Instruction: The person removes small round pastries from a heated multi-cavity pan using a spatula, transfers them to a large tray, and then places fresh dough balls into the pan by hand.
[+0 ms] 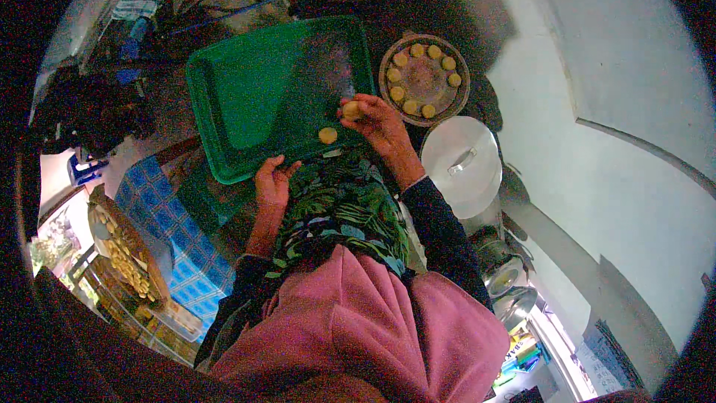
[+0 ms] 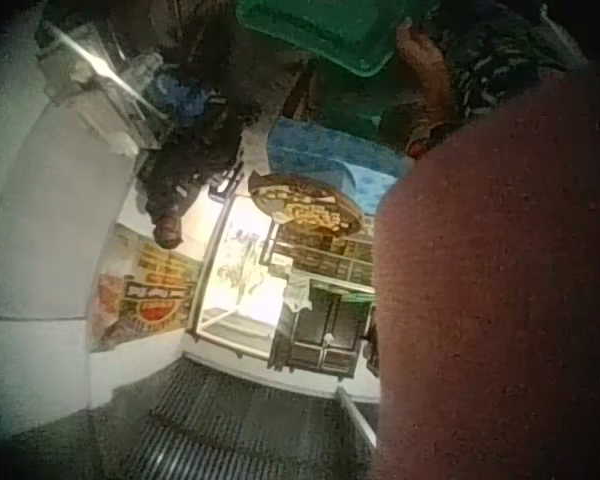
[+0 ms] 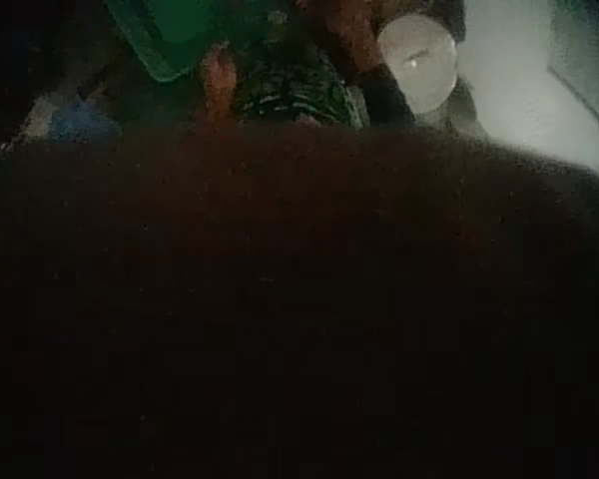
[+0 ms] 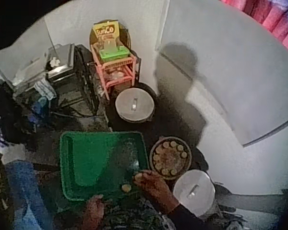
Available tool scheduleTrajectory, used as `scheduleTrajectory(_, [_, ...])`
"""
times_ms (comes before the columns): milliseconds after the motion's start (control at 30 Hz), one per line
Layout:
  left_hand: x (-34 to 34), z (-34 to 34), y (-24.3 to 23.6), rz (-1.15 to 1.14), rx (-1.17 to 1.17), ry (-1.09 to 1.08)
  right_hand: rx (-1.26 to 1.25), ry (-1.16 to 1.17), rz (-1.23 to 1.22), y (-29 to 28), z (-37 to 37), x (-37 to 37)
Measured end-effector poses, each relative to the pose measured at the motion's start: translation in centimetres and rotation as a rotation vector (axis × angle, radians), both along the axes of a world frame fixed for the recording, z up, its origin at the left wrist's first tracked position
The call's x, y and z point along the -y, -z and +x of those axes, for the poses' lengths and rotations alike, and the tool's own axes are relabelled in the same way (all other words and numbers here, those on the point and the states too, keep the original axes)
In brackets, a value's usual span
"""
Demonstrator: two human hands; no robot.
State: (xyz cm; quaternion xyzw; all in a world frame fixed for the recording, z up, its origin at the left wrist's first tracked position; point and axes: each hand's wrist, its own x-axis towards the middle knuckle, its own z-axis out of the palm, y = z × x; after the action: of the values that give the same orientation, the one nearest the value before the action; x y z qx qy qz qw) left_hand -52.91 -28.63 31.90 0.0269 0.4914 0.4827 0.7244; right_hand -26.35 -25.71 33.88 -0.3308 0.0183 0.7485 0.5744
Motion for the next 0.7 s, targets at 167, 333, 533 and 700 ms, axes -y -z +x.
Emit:
scheduleTrajectory(167, [0.0, 0.0, 0.2, -0.008, 0.027, 0.004, -0.150, 0.104, -0.002, -0.2, -0.3, 0.2])
scheduleTrajectory(333, [-0.4, 0.5, -0.5, 0.027, -0.027, 0.022, -0.029, 0.074, 0.081, -0.9, 2.9, 0.0])
scheduleTrajectory(533, [-0.5, -2.0, 1.0, 0.070, -0.034, -0.030, 1.165, -0.116, 0.017, 3.0, 15.9, 1.2])
scheduleTrajectory(700, [-1.4, -1.1, 0.0, 0.189, -0.151, 0.040, 2.137, -0.703, -0.036, 14.1, 25.1, 3.2])
